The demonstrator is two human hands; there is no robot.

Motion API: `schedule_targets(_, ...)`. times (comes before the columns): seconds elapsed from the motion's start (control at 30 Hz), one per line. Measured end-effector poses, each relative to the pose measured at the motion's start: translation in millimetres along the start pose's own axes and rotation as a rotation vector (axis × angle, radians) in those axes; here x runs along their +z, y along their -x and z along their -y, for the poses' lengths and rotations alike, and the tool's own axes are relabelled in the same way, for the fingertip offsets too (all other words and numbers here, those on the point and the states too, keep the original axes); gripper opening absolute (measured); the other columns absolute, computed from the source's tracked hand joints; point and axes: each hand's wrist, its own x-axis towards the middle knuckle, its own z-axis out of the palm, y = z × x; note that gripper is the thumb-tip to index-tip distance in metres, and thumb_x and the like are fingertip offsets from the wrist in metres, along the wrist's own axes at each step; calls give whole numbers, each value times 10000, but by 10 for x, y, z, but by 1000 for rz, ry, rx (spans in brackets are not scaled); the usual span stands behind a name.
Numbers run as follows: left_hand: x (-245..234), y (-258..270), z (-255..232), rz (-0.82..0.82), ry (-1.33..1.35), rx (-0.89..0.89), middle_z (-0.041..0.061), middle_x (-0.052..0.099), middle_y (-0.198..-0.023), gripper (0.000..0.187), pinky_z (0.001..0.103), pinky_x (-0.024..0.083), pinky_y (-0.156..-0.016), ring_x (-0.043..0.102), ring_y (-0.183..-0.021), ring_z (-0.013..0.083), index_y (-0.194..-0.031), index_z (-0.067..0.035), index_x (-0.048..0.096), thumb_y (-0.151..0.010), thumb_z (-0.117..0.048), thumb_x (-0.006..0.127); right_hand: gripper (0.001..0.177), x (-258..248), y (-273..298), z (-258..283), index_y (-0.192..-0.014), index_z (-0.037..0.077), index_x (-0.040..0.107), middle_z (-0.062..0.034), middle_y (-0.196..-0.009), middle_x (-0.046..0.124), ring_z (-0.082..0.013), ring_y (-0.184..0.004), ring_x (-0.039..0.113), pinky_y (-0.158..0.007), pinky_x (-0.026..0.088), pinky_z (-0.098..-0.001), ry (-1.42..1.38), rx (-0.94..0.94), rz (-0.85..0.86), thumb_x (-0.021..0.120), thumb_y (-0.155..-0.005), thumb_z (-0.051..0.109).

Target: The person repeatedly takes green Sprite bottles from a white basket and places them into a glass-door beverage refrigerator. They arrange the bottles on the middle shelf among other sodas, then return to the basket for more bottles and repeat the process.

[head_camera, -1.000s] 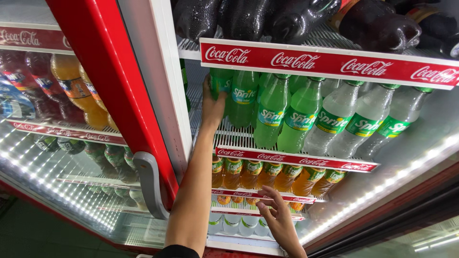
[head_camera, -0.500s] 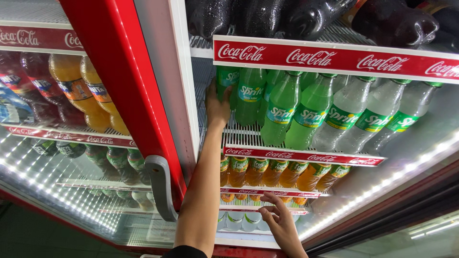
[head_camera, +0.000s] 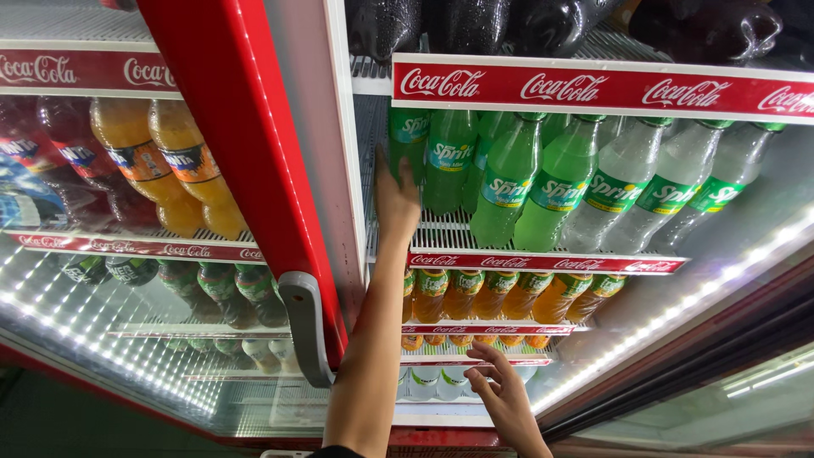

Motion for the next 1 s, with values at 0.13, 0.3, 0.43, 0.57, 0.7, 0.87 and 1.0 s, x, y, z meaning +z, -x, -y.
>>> schedule_targets(0.13, -401, 591, -395, 94, -1, -57, 294, 450, -1554, 616, 459, 348, -1197, 449, -1454, 410, -1543, 66, 340, -1080, -317, 474, 535, 64, 10, 12, -1418, 61, 532, -92, -1336, 669, -169, -1099, 673, -879, 576, -344, -4, 13, -22, 670, -924, 216)
schedule_targets(0.3, -1020, 1208, -838, 324, 36, -8, 260, 427, -1586, 589, 446, 333, -1229, 408, -1507, 379, -1541, 35, 352, -1072, -293, 491, 542, 171, 8, -2, -1423, 54, 523, -105, -1338, 659, -199, -1076, 697, -873, 590, -347, -1, -2, -31, 658, -927, 226)
schedule_targets(0.43, -1515, 1692, -934, 450, 31, 88, 235, 510, -1503, 504, 443, 418, -1130, 511, -1380, 372, -1495, -9, 428, -1066, -247, 544, 541, 251, 71, -93, -1429, 44, 522, -117, -1327, 656, -201, -1055, 701, -827, 599, -343, 3, -38, -17, 653, -929, 206)
schedule_targets(0.57, -2024, 2137, -890, 500, 97, -126, 147, 715, -1272, 371, 386, 551, -969, 714, -1108, 276, -1367, -46, 581, -1055, -247, 575, 541, 325, 96, -164, -1427, 19, 515, -128, -1309, 657, -214, -1033, 705, -796, 585, -340, 6, -80, 21, 658, -931, 179)
schedule_targets(0.7, -2595, 2604, -789, 460, 38, -325, 142, 759, -1183, 337, 383, 548, -944, 723, -1075, 250, -1289, -21, 637, -1052, -253, 574, 519, 435, 197, -259, -1425, 16, 514, -123, -1318, 660, -211, -1038, 711, -800, 582, -335, 43, -34, 109, 634, -944, 169)
schedule_targets(0.87, -3278, 3418, -839, 210, -201, -651, 79, 735, -1203, 400, 337, 590, -832, 730, -986, 189, -1341, -70, 615, -1002, -280, 586, 479, 622, 393, -359, -1405, 3, 531, -135, -1336, 656, -213, -1041, 708, -806, 587, -337, 72, -18, 254, 620, -962, 161)
schedule_targets(1.0, -3700, 4239, -999, -104, -269, -698, 106, 744, -1192, 336, 338, 584, -836, 729, -1026, 203, -1276, -37, 647, -970, -168, 598, 468, 747, 629, -493, -1388, -20, 537, -134, -1362, 632, -215, -1047, 707, -799, 592, -339, 80, -8, 371, 612, -959, 152)
